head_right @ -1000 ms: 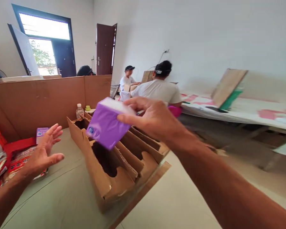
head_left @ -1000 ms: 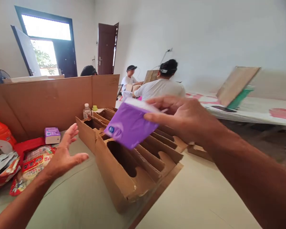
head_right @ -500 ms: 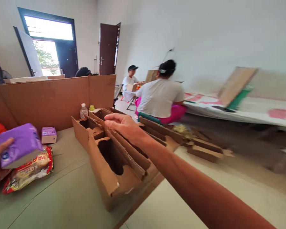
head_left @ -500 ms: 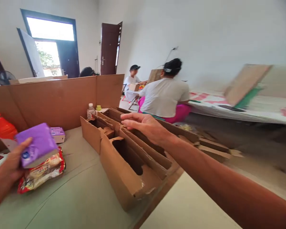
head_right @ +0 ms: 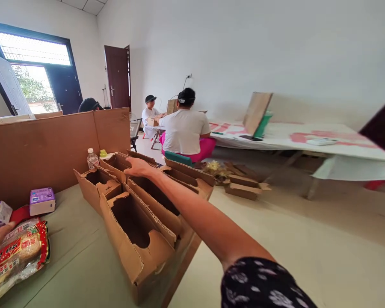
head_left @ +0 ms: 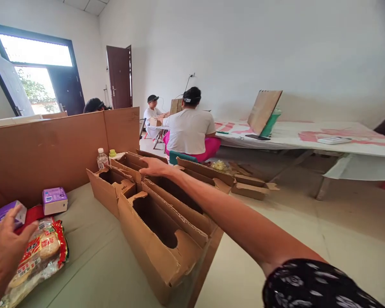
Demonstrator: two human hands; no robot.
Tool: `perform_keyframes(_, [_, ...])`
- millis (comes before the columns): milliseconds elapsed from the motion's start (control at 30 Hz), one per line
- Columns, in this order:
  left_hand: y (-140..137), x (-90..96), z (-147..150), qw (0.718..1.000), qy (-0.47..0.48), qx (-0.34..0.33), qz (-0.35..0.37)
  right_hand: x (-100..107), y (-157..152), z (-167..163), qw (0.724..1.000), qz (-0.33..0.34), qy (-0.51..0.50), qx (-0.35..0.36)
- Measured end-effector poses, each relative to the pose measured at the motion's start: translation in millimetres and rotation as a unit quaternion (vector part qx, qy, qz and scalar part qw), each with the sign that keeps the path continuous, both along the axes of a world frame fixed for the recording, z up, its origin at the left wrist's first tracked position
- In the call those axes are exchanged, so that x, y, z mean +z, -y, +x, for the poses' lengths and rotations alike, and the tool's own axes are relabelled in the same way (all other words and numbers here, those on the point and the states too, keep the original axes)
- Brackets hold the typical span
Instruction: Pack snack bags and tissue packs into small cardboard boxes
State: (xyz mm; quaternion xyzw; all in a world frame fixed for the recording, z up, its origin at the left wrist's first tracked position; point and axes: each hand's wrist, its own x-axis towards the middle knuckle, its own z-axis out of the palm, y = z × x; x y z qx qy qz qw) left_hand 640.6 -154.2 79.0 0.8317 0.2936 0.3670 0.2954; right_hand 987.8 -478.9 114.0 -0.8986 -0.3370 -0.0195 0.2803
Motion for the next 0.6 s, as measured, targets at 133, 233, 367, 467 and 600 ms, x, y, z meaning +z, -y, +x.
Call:
perform_keyframes(133, [33, -8.3, 29, 0.997, 0.003, -0.057, 0.047, -12, -17, -3, 0.995, -0.067, 0.006, 0.069])
perform_keyframes(233, [41, -32.2, 42, 0.987, -0.003, -0.127, 0.094, -23, -15, -14, 0.990, -0.084, 0.023, 0.108])
perform_keyframes(367, [51, -71.3, 50, 0.972, -0.049, -0.189, 0.130, -19, -11, -18, 0.989, -0.074, 0.057, 0.114])
perform_keyframes(467, [68, -92.3, 53, 0.951, -0.085, -0.234, 0.182, -2, -5, 1, 0.994, -0.041, 0.084, 0.051])
perform_keyframes(600, [92, -113.0, 65, 0.901, -0.219, -0.299, 0.228, 11, 7, 40, 0.994, -0.036, 0.074, -0.066])
